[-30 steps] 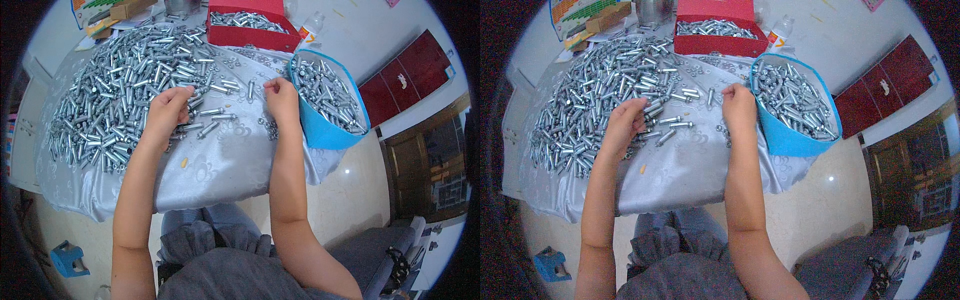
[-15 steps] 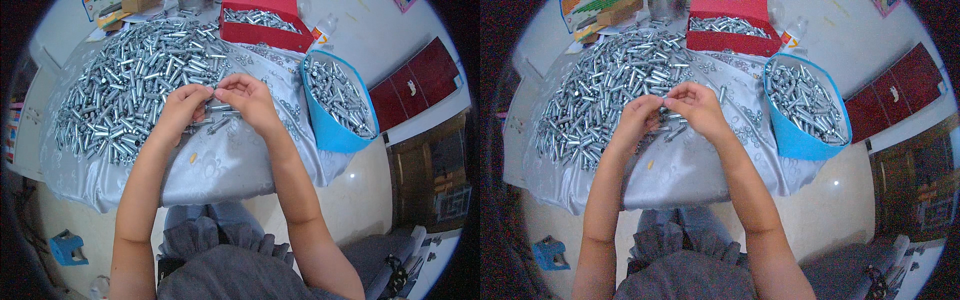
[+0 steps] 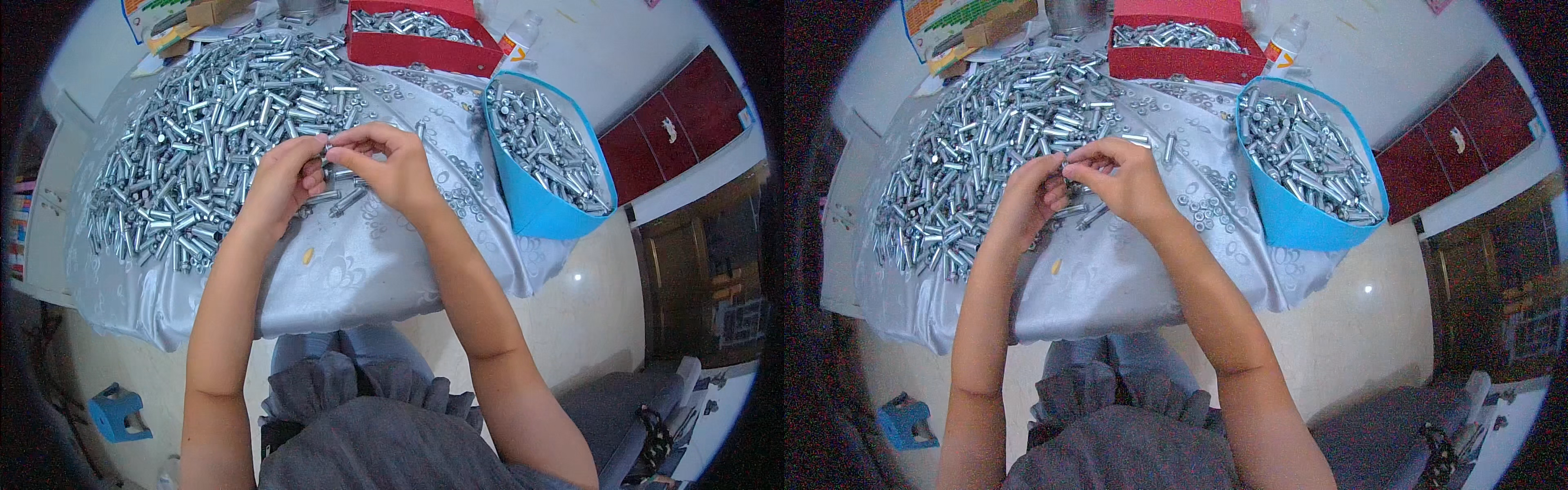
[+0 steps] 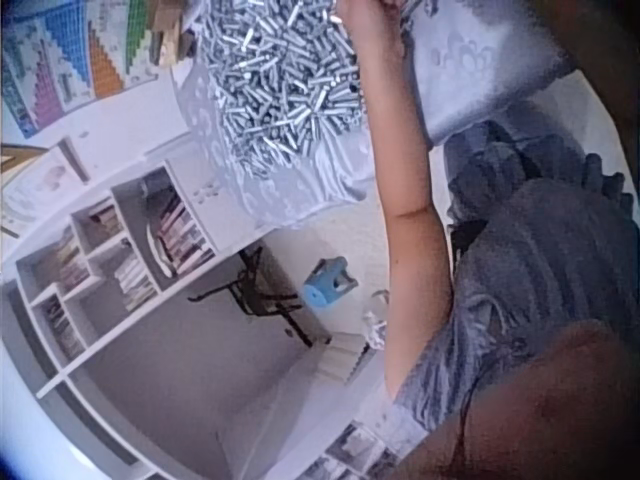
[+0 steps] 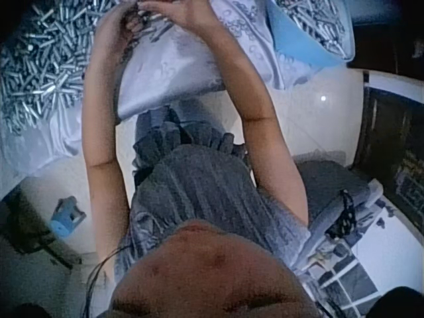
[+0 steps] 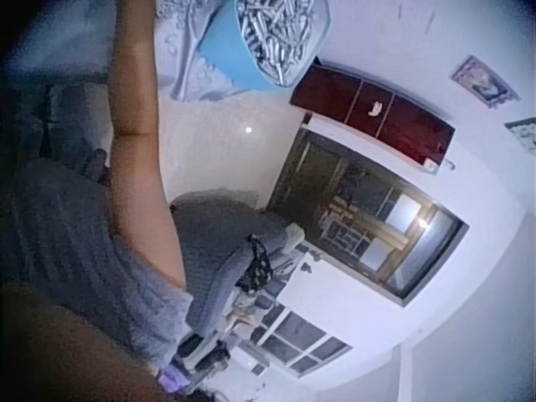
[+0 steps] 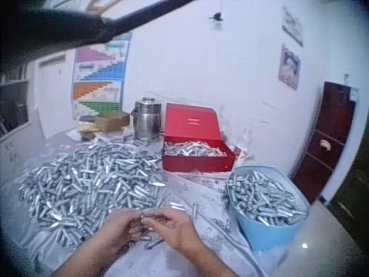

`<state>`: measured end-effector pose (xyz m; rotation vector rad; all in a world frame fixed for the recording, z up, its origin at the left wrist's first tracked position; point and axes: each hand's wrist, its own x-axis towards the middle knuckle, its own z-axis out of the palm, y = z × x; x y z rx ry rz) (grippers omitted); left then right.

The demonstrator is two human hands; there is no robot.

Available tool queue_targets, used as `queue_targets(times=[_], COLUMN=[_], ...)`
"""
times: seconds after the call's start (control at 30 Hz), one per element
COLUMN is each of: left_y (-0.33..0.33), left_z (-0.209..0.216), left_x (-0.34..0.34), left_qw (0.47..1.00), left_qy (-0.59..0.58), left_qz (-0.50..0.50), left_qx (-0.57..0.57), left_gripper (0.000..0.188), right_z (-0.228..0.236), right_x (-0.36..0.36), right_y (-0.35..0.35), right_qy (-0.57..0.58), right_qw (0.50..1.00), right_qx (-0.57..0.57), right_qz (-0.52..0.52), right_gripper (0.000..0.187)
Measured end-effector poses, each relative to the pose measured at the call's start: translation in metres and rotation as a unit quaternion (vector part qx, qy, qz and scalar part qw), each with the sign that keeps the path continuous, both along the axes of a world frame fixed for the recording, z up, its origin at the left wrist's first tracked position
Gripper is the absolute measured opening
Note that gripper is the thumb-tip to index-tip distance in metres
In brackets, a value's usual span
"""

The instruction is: The person repeatedly picks up metal bolts and washers from a large pile on a table. They thread the washers onto the bolts by hand and place the assembled fasteners into a blue container. The process is continuous and repetitive throughout the clip.

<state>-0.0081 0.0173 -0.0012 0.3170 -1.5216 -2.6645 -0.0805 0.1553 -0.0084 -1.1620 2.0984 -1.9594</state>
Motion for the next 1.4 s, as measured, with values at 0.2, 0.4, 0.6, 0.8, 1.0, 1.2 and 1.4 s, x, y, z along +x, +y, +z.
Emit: queue_targets(times=[0.2,0.4,0.6,0.8,1.0,1.2,1.4], left_y=[0.002,0.002,-0.004,-0.008,-0.009,-0.006,-0.006], left_z=[0.002,0.004,0.006,0.004,0.001,0.001,-0.001], left_x=[0.002,0.003,0.001,-0.003,-0.004,-0.003,-0.003], left_qw=[0.999,0.998,0.999,0.998,0.998,0.996,0.995], left_qy=[-0.018,-0.02,-0.013,-0.033,-0.027,-0.02,-0.038], left_qz=[-0.019,-0.023,-0.014,0.016,0.01,0.003,-0.002], left_qx=[-0.029,-0.055,-0.043,-0.043,-0.062,-0.086,-0.089], left_gripper=[0.018,0.02,0.02,0.019,0.026,0.024,0.024], right_z=[0.001,0.003,0.005,-0.014,0.008,-0.033,-0.028], right_x=[0.002,0.003,-0.026,-0.049,-0.054,-0.067,-0.064], right_y=[0.001,0.003,0.024,0.034,0.023,0.003,-0.004], right_qy=[0.006,0.11,0.108,0.208,0.228,0.347,0.277], right_qw=[1.0,0.994,0.961,0.912,0.89,0.876,0.871], right_qx=[0.024,0.021,0.09,0.223,0.313,0.29,0.353], right_qz=[-0.003,-0.016,-0.237,-0.273,-0.24,-0.166,-0.201], right_gripper=[0.02,0.018,0.016,0.014,0.018,0.022,0.021])
